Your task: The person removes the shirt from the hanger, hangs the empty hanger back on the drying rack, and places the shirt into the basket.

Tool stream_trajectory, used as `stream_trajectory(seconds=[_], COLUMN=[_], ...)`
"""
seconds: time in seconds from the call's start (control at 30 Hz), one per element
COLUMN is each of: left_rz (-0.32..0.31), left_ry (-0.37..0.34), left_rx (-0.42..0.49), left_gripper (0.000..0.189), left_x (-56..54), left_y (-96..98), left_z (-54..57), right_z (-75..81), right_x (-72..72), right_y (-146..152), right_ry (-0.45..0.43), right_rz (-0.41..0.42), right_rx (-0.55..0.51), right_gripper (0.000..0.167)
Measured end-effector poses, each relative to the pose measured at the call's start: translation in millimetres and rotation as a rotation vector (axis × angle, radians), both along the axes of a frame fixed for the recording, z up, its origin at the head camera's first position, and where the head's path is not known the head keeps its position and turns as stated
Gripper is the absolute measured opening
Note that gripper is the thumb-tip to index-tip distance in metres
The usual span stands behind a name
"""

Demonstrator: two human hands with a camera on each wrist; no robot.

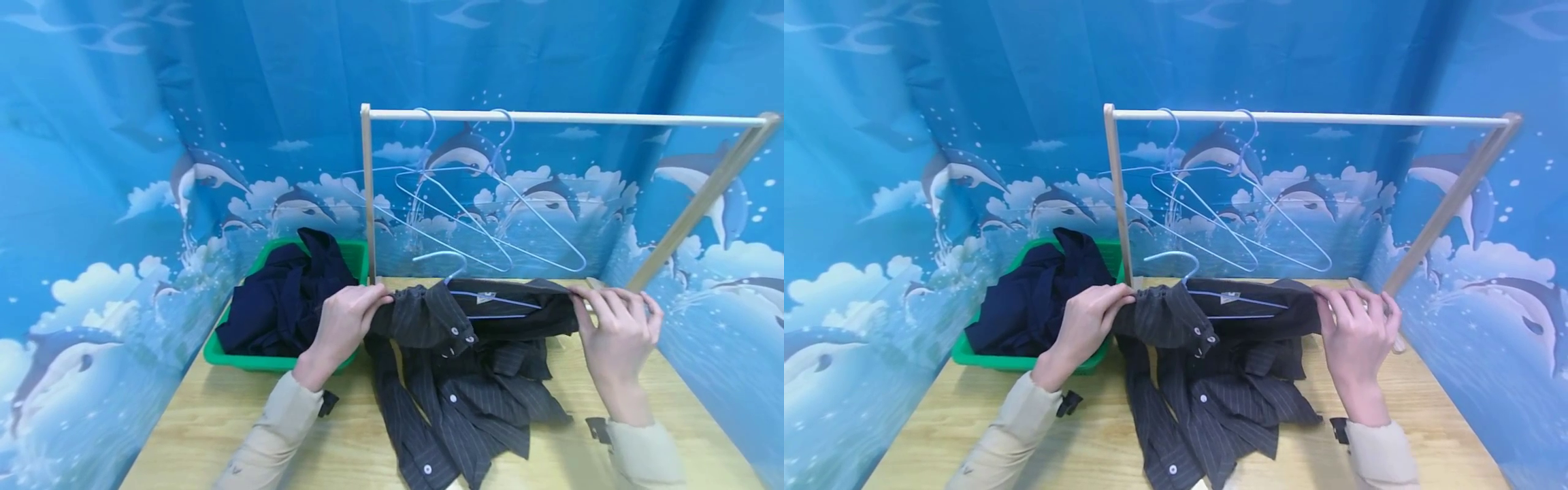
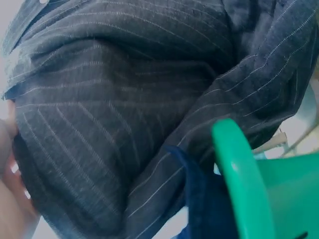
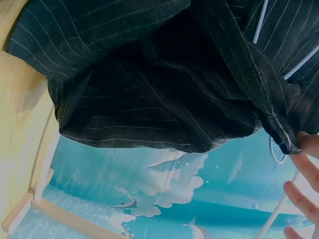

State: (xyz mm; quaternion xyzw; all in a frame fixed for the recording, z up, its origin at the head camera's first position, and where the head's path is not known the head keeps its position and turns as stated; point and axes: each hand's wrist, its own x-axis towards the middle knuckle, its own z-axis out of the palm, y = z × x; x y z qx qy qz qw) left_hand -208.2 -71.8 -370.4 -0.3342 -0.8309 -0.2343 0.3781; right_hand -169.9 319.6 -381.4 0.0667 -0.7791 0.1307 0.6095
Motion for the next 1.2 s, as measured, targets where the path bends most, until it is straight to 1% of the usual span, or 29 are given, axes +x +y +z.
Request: stream_trajectory(seconds=[0.17, 0.27, 0.37, 0.47, 0.57, 0.7, 0.83, 1.0, 1.07, 1.13, 1.2], left_rz=[-0.048, -0.057, -0.061, -0.074, -0.089, -0.094, -0.087, -0.073, -0.070, -0.067, -0.066], left_ry=[-0.010, -0.009, -0.003, -0.008, -0.013, -0.008, -0.011, -0.026, -0.026, -0.025, -0.021], left_rx=[0.074, 0.113, 0.134, 0.160, 0.174, 0.165, 0.163, 0.144, 0.123, 0.101, 0.090], left_gripper=[0.007, 0.008, 0.009, 0.009, 0.008, 0.007, 0.008, 0.007, 0.007, 0.007, 0.008], left_x=[-0.3, -1.4, -2.1, -2.0, -1.4, 0.1, -0.1, -0.8, -1.2, -1.2, -1.3], left_y=[1.9, 1.4, 0.3, 0.2, 2.2, 5.0, 3.5, 2.5, 4.0, 6.6, 9.7], left_z=[5.1, 7.8, 8.0, 8.1, 9.3, 11.4, 12.2, 10.7, 9.2, 8.0, 7.0], right_z=[-0.6, -2.0, -4.0, -7.5, -13.0, -19.6, -18.0, -8.2, -5.3, -3.2, -1.3], right_x=[-2.2, -2.8, -3.3, -3.7, -4.3, -3.5, -0.9, 2.4, 4.5, 6.9, 9.4], right_y=[4, 5, 5, 5, 4, 4, 6, 5, 1, -4, -10], right_ry=[-0.046, -0.070, -0.102, -0.162, -0.232, -0.305, -0.311, -0.244, -0.211, -0.188, -0.163], right_rz=[0.010, 0.016, 0.029, 0.047, 0.093, 0.149, 0.143, 0.136, 0.153, 0.187, 0.231], right_rx=[0.016, 0.016, 0.021, 0.044, 0.070, 0.051, 0.020, 0.010, 0.011, 0.027, 0.067], right_gripper=[0.011, 0.011, 0.012, 0.015, 0.022, 0.028, 0.028, 0.028, 0.027, 0.021, 0.026])
